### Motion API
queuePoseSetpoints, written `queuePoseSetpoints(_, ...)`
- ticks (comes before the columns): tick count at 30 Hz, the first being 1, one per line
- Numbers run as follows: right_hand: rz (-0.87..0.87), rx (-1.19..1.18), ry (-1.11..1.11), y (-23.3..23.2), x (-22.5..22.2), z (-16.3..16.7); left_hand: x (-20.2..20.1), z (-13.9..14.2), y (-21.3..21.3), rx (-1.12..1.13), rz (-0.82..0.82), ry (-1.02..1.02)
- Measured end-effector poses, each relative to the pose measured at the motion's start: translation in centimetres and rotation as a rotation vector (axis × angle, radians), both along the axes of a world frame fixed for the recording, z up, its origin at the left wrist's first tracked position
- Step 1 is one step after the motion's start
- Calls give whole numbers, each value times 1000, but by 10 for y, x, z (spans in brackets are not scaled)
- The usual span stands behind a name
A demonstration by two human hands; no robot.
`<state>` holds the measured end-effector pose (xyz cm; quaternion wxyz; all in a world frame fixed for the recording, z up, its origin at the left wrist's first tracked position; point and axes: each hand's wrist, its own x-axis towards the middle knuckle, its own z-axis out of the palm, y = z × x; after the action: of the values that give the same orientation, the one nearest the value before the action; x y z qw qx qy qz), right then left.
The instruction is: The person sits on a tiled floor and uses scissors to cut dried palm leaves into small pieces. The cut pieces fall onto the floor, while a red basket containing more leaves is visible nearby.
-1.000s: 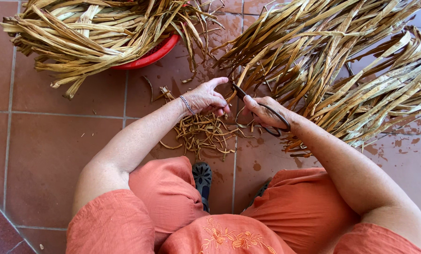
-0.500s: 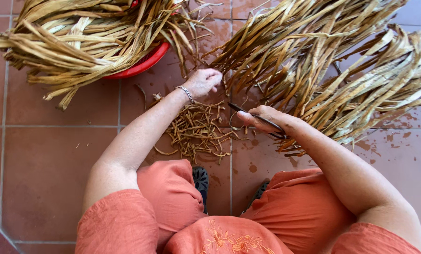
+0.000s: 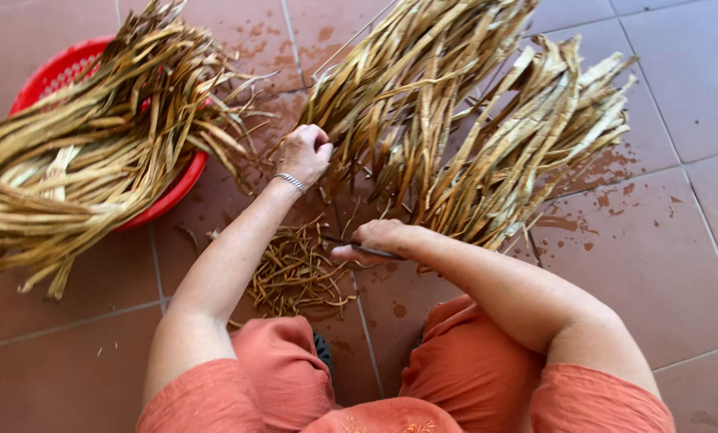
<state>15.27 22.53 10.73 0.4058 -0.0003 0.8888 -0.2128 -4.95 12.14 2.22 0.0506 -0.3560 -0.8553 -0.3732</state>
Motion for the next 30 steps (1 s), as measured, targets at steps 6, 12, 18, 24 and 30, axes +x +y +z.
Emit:
queuePoseSetpoints(6, 111, -52, 16, -6, 0, -12, 18, 53, 51, 36, -137, -57)
queuePoseSetpoints(12, 169, -66, 104, -20, -2, -26, 55, 87, 129, 36, -293, -167)
queuePoseSetpoints(18, 230, -73, 137, -37, -5, -26, 86, 133, 201, 108, -667, -614)
queuePoseSetpoints(24, 242, -110, 185, -43, -7, -29, 79, 201, 281, 199, -720, -763)
queuePoseSetpoints(30, 228, -105, 227, -38, -7, -28, 74, 222, 278, 188, -836, -673)
